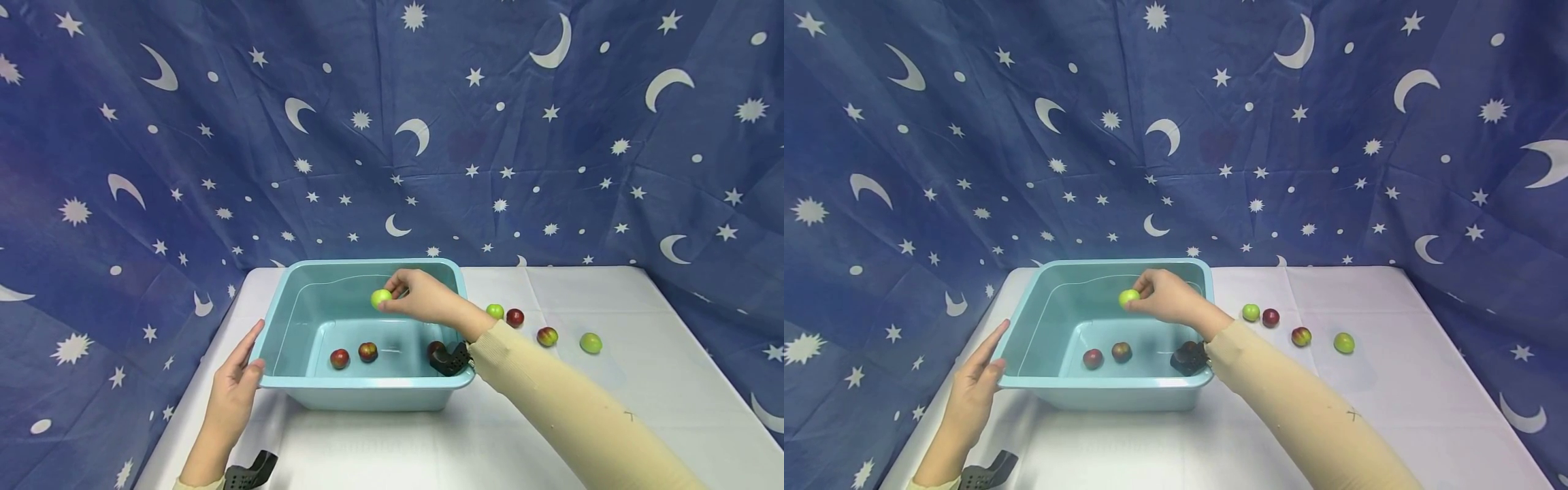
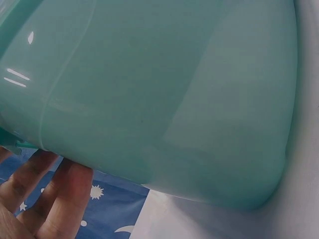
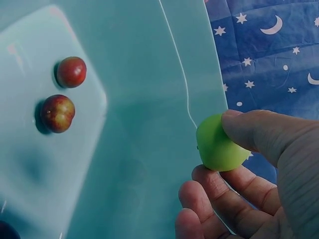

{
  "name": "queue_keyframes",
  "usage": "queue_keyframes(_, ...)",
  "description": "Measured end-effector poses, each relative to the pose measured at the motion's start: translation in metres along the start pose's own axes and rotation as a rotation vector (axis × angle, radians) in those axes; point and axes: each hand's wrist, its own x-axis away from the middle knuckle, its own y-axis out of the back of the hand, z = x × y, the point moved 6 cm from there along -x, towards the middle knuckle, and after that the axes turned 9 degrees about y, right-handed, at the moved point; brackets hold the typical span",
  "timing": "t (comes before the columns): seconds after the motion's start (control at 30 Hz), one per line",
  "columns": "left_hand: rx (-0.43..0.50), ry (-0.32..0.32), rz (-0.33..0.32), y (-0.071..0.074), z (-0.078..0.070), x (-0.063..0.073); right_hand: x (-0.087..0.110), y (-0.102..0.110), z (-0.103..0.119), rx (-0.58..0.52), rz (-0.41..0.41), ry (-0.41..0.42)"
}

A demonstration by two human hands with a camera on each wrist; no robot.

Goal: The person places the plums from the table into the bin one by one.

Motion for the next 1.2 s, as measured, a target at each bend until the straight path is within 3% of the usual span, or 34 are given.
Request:
queue_keyframes(0.5,-0.005,0.012,-0.003,0.0,-0.001,0.0,0.003,-0.01,-0.004,0.149,0.158,-0.044)
queue_keyframes(0.9,0.017,0.002,0.003,-0.001,-0.001,0.0,0.004,-0.006,-0.001,0.157,0.135,-0.038)
queue_keyframes(1.2,-0.005,0.018,-0.005,-0.001,-0.001,0.0,0.014,0.018,0.01,0.08,0.044,0.041)
